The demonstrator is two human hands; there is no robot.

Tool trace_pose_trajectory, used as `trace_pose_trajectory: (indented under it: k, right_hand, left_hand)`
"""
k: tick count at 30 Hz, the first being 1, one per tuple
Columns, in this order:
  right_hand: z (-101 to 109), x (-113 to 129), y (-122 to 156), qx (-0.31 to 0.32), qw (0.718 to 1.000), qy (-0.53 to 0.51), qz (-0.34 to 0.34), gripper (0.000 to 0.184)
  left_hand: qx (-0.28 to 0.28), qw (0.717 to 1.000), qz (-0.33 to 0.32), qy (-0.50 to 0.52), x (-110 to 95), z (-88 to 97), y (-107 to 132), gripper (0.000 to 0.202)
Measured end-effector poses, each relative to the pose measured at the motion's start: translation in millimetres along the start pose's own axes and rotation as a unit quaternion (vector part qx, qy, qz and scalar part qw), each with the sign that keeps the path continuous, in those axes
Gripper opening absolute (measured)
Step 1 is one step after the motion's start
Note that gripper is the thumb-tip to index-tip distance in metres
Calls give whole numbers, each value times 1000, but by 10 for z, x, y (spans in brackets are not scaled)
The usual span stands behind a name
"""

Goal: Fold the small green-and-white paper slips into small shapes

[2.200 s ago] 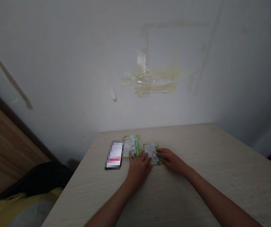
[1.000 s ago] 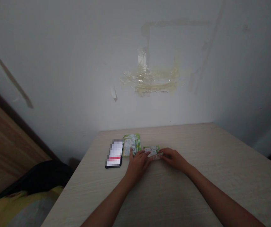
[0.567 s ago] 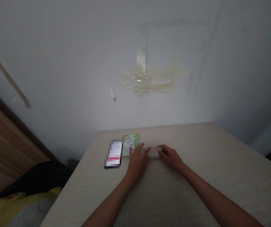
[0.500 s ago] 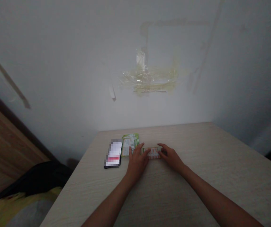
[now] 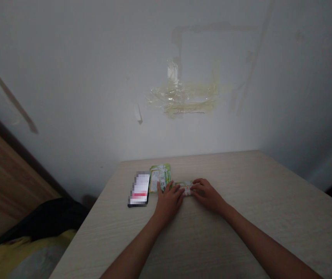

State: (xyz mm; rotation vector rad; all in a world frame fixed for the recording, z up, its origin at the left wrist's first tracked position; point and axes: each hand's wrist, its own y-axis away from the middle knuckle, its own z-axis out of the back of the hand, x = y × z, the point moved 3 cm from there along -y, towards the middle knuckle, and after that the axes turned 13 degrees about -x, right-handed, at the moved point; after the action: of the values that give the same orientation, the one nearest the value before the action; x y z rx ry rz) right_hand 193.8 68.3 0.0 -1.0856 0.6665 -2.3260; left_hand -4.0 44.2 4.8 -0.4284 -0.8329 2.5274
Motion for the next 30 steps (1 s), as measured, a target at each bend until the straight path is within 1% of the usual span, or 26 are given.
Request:
trace_pose_trajectory:
  k: [2,4,9,16,19,24,27,30]
  right_hand:
    - [-14,4,16,17,1000,-2,17,19]
    - [-26,-7,25,24,1000,1,20,18]
    - [-29,-86,26,3,1000,13,-8,21]
    - [-22,-195,34,-18,998,56,-19,25]
    - [-7,-145,24,-23,997,68,-9,26]
    - [43,29,0,-26,996,86,30,26]
    - [44,85,5,-5,996,80,42,24]
    - [20,77,17,16,997,64,37,25]
  left_hand:
    - [3,1000,4,0,1,15,-2,29]
    - [4,1000,4,2,4,29,-4,29]
    - [10,1000,-8,26,10,45,-9,29]
    - [18,998,-21,57,-14,60,-1,25]
    - [25,998,-16,62,-26,58,5,26]
    - [27,998,-20,52,-59,48,8,27]
    - [25,998,-20,45,-72,48,7,27]
    - [28,998,-21,50,-73,54,6,27]
